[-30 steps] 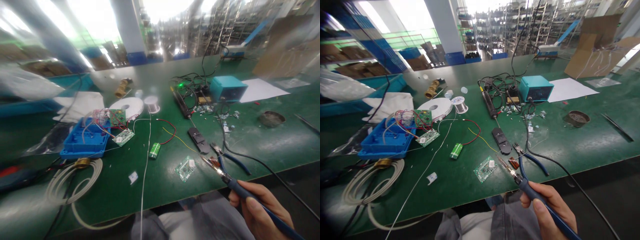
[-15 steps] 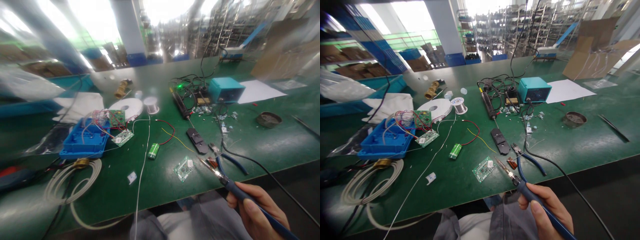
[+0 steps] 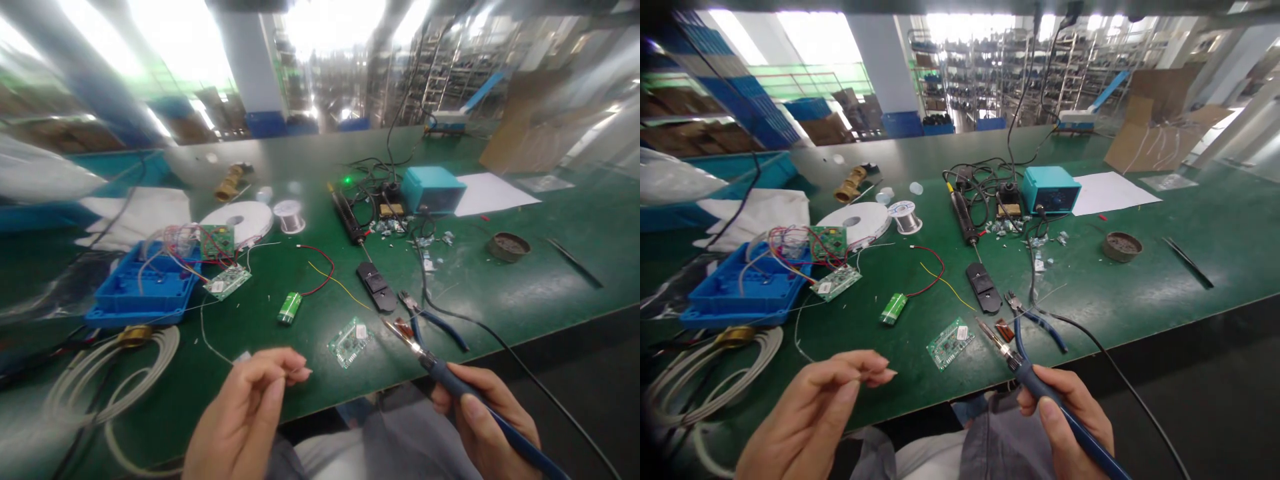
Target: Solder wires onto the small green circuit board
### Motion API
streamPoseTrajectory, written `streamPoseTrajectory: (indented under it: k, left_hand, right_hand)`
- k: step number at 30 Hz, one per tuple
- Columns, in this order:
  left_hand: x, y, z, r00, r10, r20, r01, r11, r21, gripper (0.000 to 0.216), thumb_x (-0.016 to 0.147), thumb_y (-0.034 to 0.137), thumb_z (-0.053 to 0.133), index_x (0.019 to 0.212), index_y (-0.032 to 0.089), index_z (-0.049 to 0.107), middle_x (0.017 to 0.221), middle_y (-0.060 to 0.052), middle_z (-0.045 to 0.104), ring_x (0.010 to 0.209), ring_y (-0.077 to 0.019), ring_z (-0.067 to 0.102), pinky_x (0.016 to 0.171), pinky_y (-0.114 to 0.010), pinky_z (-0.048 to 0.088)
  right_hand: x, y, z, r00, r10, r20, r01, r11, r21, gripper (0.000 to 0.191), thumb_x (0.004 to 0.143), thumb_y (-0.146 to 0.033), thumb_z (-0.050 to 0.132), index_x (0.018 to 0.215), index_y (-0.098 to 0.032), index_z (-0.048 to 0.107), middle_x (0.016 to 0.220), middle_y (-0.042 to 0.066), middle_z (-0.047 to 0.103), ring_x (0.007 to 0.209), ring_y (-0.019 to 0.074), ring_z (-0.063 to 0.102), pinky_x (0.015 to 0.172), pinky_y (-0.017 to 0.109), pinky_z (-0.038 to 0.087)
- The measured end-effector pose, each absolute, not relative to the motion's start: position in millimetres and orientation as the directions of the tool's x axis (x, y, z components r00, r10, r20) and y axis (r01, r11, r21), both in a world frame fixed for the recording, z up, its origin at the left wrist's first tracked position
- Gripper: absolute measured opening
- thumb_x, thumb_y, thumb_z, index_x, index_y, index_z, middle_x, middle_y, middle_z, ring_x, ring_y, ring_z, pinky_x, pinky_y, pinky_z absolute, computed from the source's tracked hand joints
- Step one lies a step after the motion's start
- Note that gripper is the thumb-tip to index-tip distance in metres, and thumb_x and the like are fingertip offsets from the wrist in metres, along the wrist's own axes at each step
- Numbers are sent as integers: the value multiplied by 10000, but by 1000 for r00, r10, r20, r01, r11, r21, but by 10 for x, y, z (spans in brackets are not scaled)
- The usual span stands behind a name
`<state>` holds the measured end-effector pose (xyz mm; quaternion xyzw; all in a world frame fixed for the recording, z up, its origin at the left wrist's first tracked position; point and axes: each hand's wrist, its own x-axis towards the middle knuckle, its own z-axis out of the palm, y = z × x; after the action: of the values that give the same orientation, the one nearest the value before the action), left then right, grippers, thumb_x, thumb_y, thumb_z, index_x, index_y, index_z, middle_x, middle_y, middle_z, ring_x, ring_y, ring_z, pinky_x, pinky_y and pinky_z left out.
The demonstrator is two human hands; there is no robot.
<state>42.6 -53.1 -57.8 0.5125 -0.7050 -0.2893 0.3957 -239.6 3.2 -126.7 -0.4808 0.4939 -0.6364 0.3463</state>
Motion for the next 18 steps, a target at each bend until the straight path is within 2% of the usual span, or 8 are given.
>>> streamPoseTrajectory:
  k: [4, 10, 14, 18]
  left_hand:
    - [452, -612, -765, -278, -927, 250, -585, 370, 722, 67, 919, 227, 445, 965, 232, 493, 1092, -36, 569, 1000, -154, 570, 864, -277, 475]
    - [346, -683, -838, -284, -923, 260, -619, 383, 686, 56, 912, 237, 455, 903, 216, 507, 1079, -41, 588, 1008, -177, 554, 854, -296, 447]
    - [262, -695, -940, -304, -900, 312, -640, 435, 633, 82, 915, 194, 426, 961, 216, 490, 1113, -53, 590, 1081, -191, 531, 910, -342, 435]
    - [234, -683, -1056, -394, -854, 339, -655, 519, 549, 212, 897, 115, 425, 1080, 211, 472, 1196, -68, 548, 1222, -203, 426, 1025, -412, 367]
  right_hand:
    - [-2403, 33, -1268, -288, -918, 273, -26, -277, -961, 226, 891, -240, 508, 1102, -207, 581, 757, 43, 650, 648, 155, 628, 601, 259, 542]
    - [-2404, 33, -1284, -328, -914, 237, 5, -253, -968, 226, 878, -256, 532, 1086, -193, 593, 751, 52, 653, 647, 163, 631, 602, 272, 543]
    - [-2390, 19, -1278, -333, -913, 237, 8, -254, -967, 223, 867, -256, 548, 1072, -189, 606, 744, 54, 657, 636, 167, 635, 594, 274, 546]
    - [-2360, 16, -1279, -361, -907, 215, 10, -235, -972, 226, 849, -285, 576, 1045, -187, 629, 726, 56, 661, 620, 174, 637, 569, 270, 548]
